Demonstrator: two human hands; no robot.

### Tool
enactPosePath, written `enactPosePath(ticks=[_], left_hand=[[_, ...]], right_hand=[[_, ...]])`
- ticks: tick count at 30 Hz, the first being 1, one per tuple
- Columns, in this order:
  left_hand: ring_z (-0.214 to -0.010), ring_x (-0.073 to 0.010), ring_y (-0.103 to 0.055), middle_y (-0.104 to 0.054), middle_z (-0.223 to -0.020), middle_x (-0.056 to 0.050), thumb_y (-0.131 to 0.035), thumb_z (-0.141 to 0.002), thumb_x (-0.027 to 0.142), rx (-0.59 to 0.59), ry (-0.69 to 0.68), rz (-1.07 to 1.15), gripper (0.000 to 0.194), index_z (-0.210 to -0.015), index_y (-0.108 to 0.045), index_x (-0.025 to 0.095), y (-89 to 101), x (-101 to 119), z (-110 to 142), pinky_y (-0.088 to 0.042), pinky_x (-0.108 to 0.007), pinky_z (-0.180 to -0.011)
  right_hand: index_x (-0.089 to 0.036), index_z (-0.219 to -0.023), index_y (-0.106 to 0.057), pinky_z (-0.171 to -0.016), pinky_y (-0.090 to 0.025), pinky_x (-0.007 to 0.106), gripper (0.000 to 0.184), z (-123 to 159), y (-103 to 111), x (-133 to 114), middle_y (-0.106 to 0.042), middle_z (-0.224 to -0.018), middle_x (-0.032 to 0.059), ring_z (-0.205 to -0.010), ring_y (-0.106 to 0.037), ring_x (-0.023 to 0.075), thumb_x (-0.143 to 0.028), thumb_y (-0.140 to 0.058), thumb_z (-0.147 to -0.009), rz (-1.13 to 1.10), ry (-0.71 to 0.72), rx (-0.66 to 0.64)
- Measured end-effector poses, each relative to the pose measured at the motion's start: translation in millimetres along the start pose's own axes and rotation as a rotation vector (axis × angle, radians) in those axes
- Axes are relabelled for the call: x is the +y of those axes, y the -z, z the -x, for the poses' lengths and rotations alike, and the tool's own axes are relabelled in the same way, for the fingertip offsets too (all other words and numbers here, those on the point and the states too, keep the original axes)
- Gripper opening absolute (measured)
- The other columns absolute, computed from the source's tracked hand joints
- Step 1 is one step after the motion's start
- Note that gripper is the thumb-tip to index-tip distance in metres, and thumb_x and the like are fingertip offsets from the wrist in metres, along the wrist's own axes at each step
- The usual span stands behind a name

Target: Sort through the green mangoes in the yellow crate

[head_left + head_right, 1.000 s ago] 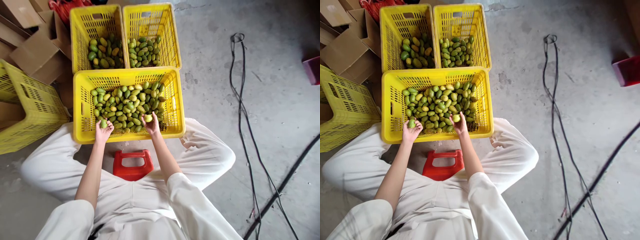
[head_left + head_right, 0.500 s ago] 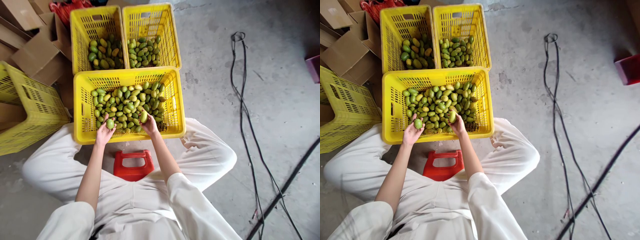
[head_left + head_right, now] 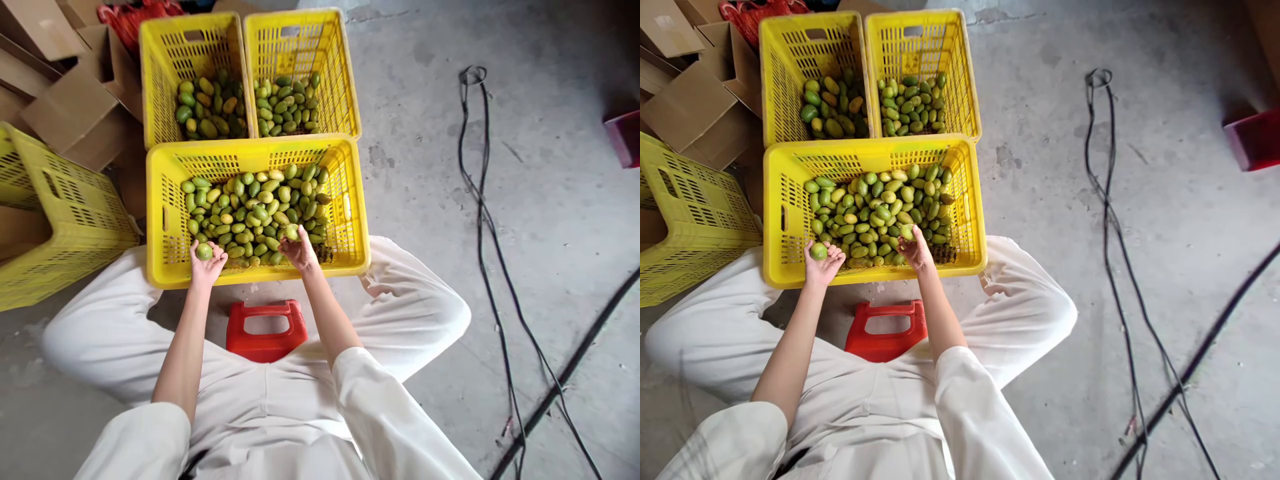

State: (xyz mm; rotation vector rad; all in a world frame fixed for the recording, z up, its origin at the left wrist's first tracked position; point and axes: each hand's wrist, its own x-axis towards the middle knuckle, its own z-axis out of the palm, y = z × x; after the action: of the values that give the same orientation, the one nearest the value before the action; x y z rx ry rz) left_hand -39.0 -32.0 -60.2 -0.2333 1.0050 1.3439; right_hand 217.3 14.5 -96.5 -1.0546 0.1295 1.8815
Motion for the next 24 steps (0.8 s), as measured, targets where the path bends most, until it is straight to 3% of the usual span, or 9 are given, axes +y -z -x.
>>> enactPosePath(ticks=[2,6,8,11,14,17,20,24], left_hand=[[-0.054,-0.0107,-0.048,-0.045,-0.057,0.002,-0.052,-0.092,0.056,-0.007,0.025,0.041,0.046,-0.067,-0.055,0.018,-1.5,2.6,1.3,-0.050,-0.025,-0.057],[-0.069,-0.0136,-0.060,-0.060,-0.076,-0.006,-0.051,-0.094,0.044,0.034,0.101,0.046,0.036,-0.071,-0.053,0.017,-2.6,5.2,2.8,-0.054,-0.023,-0.059],[-0.065,-0.0102,-0.058,-0.062,-0.081,-0.006,-0.052,-0.095,0.035,0.036,0.121,0.002,0.028,-0.074,-0.054,0.017,-2.2,5.2,3.2,-0.049,-0.017,-0.051],[-0.050,-0.0046,-0.044,-0.051,-0.069,0.002,-0.054,-0.095,0.023,-0.034,0.093,-0.045,0.021,-0.075,-0.053,0.018,-1.9,3.7,4.1,-0.036,-0.012,-0.040],[-0.051,-0.0052,-0.043,-0.046,-0.066,0.003,-0.055,-0.097,0.026,-0.064,0.043,-0.056,0.023,-0.076,-0.056,0.018,-3.1,1.5,5.8,-0.035,-0.013,-0.042],[-0.069,-0.0110,-0.058,-0.059,-0.079,-0.004,-0.052,-0.098,0.037,-0.054,0.040,-0.061,0.027,-0.083,-0.064,0.017,-2.6,0.3,7.8,-0.049,-0.020,-0.057],[-0.090,-0.0192,-0.065,-0.067,-0.095,-0.011,-0.053,-0.095,0.031,-0.067,0.088,-0.084,0.022,-0.098,-0.069,0.015,1.7,-0.3,8.9,-0.056,-0.030,-0.075],[-0.091,-0.0166,-0.066,-0.068,-0.099,-0.009,-0.056,-0.093,0.019,-0.066,0.059,-0.102,0.017,-0.105,-0.068,0.016,5.8,-2.5,8.0,-0.054,-0.025,-0.074]], right_hand=[[-0.025,-0.084,-0.059,-0.056,-0.050,0.026,0.026,3.6,-3.3,-0.2,-0.065,-0.069,-0.0056,-0.062,-0.061,0.0132,-0.043,-0.077,-0.075,0.029,-0.011,0.016],[-0.024,-0.076,-0.054,-0.057,-0.052,0.027,0.021,7.6,-5.7,-1.3,-0.064,-0.065,-0.0038,-0.062,-0.062,0.0142,-0.037,-0.071,-0.077,0.018,-0.008,0.011],[-0.024,-0.076,-0.052,-0.061,-0.055,0.029,0.019,8.0,-6.2,-1.1,-0.066,-0.070,-0.0034,-0.068,-0.066,0.0156,-0.029,-0.071,-0.076,0.008,0.030,0.000],[-0.024,-0.079,-0.051,-0.061,-0.056,0.028,0.024,6.5,-7.2,-0.1,-0.069,-0.078,-0.0040,-0.068,-0.067,0.0141,-0.023,-0.074,-0.074,0.027,0.065,-0.005],[-0.025,-0.085,-0.051,-0.043,-0.044,0.021,0.028,3.9,-7.2,-0.6,-0.068,-0.075,-0.0039,-0.052,-0.059,0.0101,-0.037,-0.075,-0.078,0.077,0.057,-0.014],[-0.025,-0.086,-0.050,-0.035,-0.033,0.020,0.037,3.8,-6.3,-3.0,-0.062,-0.064,-0.0045,-0.045,-0.055,0.0110,-0.057,-0.069,-0.082,0.109,0.062,-0.037],[-0.025,-0.086,-0.053,-0.039,-0.042,0.023,0.033,7.1,-6.6,-4.4,-0.062,-0.062,-0.0018,-0.054,-0.063,0.0167,-0.057,-0.063,-0.083,0.108,0.047,-0.055],[-0.024,-0.089,-0.057,-0.056,-0.060,0.037,0.021,10.8,-10.2,-2.7,-0.066,-0.065,0.0001,-0.068,-0.069,0.0227,-0.042,-0.063,-0.081,0.082,0.003,-0.069]])
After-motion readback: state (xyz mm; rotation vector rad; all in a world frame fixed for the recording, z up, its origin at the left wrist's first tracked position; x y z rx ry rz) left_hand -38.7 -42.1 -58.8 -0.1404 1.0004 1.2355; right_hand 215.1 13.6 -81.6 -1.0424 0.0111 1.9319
